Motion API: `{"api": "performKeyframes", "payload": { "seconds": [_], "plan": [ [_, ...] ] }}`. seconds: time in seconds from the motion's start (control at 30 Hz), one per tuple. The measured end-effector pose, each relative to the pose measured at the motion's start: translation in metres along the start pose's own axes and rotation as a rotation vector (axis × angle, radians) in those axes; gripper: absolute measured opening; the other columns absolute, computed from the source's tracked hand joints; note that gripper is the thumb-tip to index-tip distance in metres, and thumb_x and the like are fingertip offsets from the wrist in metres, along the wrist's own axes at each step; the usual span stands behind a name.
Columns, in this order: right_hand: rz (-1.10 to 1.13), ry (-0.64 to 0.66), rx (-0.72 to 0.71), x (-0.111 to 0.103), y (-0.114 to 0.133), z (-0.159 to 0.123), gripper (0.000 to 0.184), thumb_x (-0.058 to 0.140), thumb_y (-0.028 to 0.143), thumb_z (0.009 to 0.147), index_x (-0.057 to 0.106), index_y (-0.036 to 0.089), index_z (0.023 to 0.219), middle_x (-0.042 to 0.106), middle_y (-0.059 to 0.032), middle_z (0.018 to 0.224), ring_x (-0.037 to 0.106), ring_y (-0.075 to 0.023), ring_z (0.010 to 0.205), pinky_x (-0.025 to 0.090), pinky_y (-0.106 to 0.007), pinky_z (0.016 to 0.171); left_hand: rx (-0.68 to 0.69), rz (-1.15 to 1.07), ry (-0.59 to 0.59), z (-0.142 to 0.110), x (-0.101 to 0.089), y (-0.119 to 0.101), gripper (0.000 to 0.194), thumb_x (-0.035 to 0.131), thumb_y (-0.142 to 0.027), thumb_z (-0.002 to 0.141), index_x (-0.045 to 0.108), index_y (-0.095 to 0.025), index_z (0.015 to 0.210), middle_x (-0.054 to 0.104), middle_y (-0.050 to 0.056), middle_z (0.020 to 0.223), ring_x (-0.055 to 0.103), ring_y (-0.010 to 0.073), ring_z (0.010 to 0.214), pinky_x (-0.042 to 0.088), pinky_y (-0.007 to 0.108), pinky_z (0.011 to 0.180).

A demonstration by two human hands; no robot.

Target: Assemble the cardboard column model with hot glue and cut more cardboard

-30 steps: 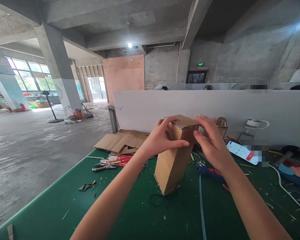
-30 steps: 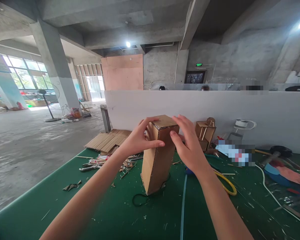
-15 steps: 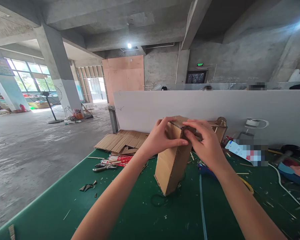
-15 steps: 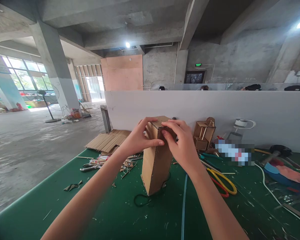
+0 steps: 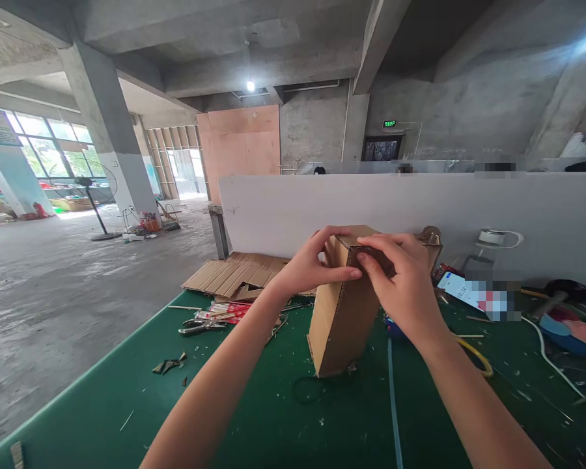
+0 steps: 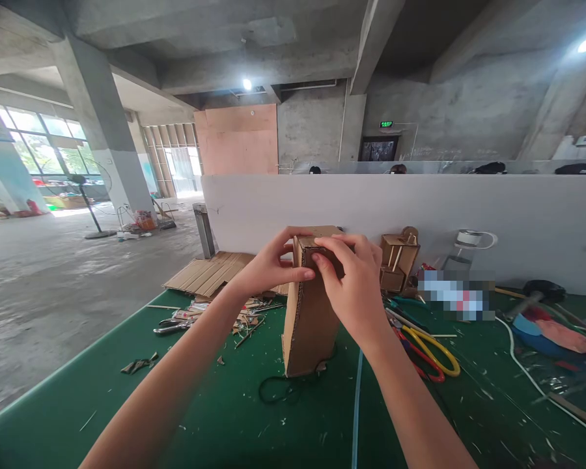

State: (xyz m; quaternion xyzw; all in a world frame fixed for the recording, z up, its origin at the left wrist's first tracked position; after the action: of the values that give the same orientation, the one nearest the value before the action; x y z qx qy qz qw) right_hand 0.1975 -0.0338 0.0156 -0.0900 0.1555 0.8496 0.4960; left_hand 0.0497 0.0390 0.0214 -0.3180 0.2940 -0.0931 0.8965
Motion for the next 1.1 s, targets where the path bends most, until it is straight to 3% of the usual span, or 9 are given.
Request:
{"api": "performKeyframes", "payload": {
  "seconds": [0.23,0.37,0.53,0.6,0.63,0.7,0.77,0.9,1.1],
  "plan": [
    [-0.021,0.023,0.01,0.001,0.002,0.0,0.02,0.054,0.03,0.09,0.065,0.028,0.107,0.059,-0.0076,0.104,0.056,-0.0265,0.107,0.042,-0.05,0.097,0.04,-0.047,0.022,-0.002,0.001,0.001,0.055,0.071,-0.045,0.076,0.05,-0.026,0.123,0.053,0.008,0.134,0.054,0.0215,0.114,0.048,0.034,0.089],
    [0.065,0.12,0.026,-0.004,-0.003,-0.001,0.029,0.05,0.03,0.092,0.06,0.032,0.119,0.058,-0.0073,0.117,0.052,-0.027,0.117,0.042,-0.05,0.1,0.011,-0.05,0.001,-0.001,0.001,0.003,0.053,0.071,-0.044,0.076,0.05,-0.024,0.121,0.055,0.009,0.128,0.055,0.0212,0.111,0.049,0.034,0.088],
    [0.145,0.123,0.261,-0.018,-0.053,-0.01,0.055,0.044,0.029,0.091,0.03,0.032,0.145,0.042,-0.01,0.144,0.049,-0.0263,0.125,0.052,-0.043,0.089,-0.041,-0.066,-0.004,-0.001,0.002,0.006,0.056,0.069,-0.047,0.076,0.048,-0.025,0.123,0.058,0.007,0.118,0.057,0.0204,0.104,0.051,0.034,0.081],
    [-0.002,0.247,0.361,-0.015,-0.083,-0.023,0.055,0.04,0.023,0.091,0.031,0.023,0.145,0.049,-0.0141,0.138,0.053,-0.026,0.121,0.051,-0.043,0.091,-0.057,-0.077,0.001,-0.002,0.003,0.007,0.057,0.069,-0.047,0.076,0.046,-0.026,0.124,0.06,0.006,0.114,0.058,0.0198,0.101,0.052,0.034,0.08],
    [-0.114,0.395,0.403,-0.01,-0.097,-0.033,0.054,0.037,0.02,0.09,0.032,0.018,0.144,0.054,-0.0163,0.133,0.058,-0.0256,0.115,0.05,-0.043,0.093,-0.062,-0.083,0.0,-0.002,0.003,0.007,0.057,0.069,-0.047,0.076,0.046,-0.026,0.124,0.06,0.006,0.113,0.058,0.0197,0.1,0.053,0.034,0.079],
    [-0.41,0.866,0.409,0.002,-0.119,-0.062,0.054,0.034,0.015,0.09,0.034,0.013,0.144,0.056,-0.0181,0.132,0.057,-0.027,0.118,0.046,-0.043,0.096,-0.063,-0.088,-0.016,-0.004,0.004,0.007,0.057,0.069,-0.047,0.076,0.046,-0.027,0.124,0.059,0.006,0.113,0.058,0.0199,0.1,0.054,0.034,0.078],
    [-0.496,1.021,0.438,0.008,-0.13,-0.09,0.051,0.045,0.011,0.083,0.049,0.013,0.134,0.061,-0.0186,0.126,0.058,-0.0337,0.115,0.048,-0.046,0.09,-0.059,-0.091,-0.031,-0.005,0.005,0.007,0.056,0.069,-0.046,0.076,0.046,-0.028,0.124,0.058,0.006,0.115,0.058,0.0204,0.101,0.054,0.035,0.079],
    [-0.584,1.135,0.444,0.017,-0.133,-0.129,0.051,0.046,-0.001,0.076,0.058,0.014,0.123,0.064,-0.0173,0.119,0.061,-0.0332,0.109,0.049,-0.043,0.084,-0.072,-0.101,-0.02,-0.006,0.006,0.007,0.056,0.068,-0.046,0.077,0.044,-0.03,0.125,0.059,0.006,0.112,0.058,0.0217,0.103,0.054,0.036,0.08],
    [-0.69,1.067,0.442,0.026,-0.136,-0.14,0.036,0.042,0.001,0.08,0.062,0.009,0.107,0.058,-0.0209,0.112,0.058,-0.0358,0.107,0.046,-0.042,0.08,-0.062,-0.135,-0.029,0.0,0.002,0.015,0.052,0.068,-0.043,0.078,0.046,-0.029,0.122,0.055,0.005,0.123,0.053,0.0227,0.113,0.052,0.035,0.085]
  ]
}}
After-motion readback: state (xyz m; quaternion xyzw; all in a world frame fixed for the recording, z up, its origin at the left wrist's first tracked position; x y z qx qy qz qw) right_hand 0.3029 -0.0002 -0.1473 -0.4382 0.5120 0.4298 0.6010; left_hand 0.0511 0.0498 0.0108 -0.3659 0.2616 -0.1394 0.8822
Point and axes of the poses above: each hand's wrist, its own z-axis towards the middle knuckle, its own x-axis out of the palm, y = z × x, the point moved 3 cm from there along z, towards the middle knuckle
